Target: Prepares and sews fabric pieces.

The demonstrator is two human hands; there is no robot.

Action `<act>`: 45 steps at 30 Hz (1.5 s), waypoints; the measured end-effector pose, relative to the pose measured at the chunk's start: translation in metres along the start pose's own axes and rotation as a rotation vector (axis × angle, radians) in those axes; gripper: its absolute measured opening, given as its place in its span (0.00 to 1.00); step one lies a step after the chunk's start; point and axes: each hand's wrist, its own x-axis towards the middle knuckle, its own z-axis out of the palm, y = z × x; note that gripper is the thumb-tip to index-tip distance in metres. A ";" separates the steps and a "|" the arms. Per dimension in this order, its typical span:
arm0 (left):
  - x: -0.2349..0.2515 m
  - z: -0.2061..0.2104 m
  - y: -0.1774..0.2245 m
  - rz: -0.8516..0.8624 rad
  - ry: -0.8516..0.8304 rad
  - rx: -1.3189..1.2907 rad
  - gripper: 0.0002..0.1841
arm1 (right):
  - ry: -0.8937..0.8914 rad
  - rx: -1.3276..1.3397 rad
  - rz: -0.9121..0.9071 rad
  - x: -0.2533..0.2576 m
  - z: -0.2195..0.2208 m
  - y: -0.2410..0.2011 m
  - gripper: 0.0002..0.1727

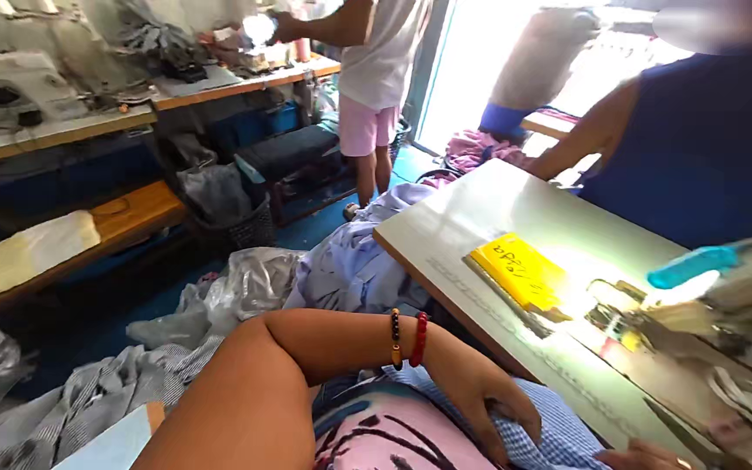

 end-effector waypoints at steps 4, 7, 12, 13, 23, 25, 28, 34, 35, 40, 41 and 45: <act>0.008 -0.020 0.022 -0.040 -0.051 0.218 0.11 | 0.079 0.206 0.019 -0.030 -0.002 0.014 0.09; 0.007 -0.039 0.018 -0.065 0.060 0.317 0.10 | 0.236 0.158 0.140 -0.058 0.006 0.010 0.12; -0.010 -0.044 -0.012 -0.189 0.342 0.352 0.05 | 0.342 -0.007 0.285 -0.089 0.018 0.012 0.16; -0.011 -0.038 -0.017 -0.184 0.406 0.262 0.05 | 0.312 0.013 0.306 -0.093 0.017 0.012 0.17; 0.023 -0.051 -0.067 -0.408 1.064 0.219 0.12 | 0.385 -0.518 0.724 -0.069 -0.042 0.079 0.16; 0.037 -0.072 -0.079 -0.564 0.912 0.588 0.19 | 0.388 -0.527 0.802 -0.072 -0.051 0.092 0.20; 0.073 -0.082 -0.099 -0.680 0.743 0.816 0.19 | 0.243 -0.520 0.883 -0.073 -0.050 0.108 0.33; 0.123 -0.084 -0.139 -0.778 0.572 0.993 0.26 | 0.152 -0.572 0.873 -0.073 -0.040 0.130 0.29; 0.125 -0.084 -0.139 -0.785 0.550 0.997 0.25 | 0.134 -0.588 0.873 -0.072 -0.041 0.129 0.26; 0.104 -0.081 -0.137 -0.705 0.475 0.978 0.21 | 0.077 -0.591 0.762 -0.077 -0.042 0.140 0.23; 0.096 -0.080 -0.137 -0.666 0.452 0.977 0.22 | 0.083 -0.584 0.723 -0.078 -0.041 0.146 0.21; 0.061 -0.064 -0.138 -0.452 0.416 1.036 0.27 | 0.187 -0.514 0.704 -0.075 -0.041 0.145 0.15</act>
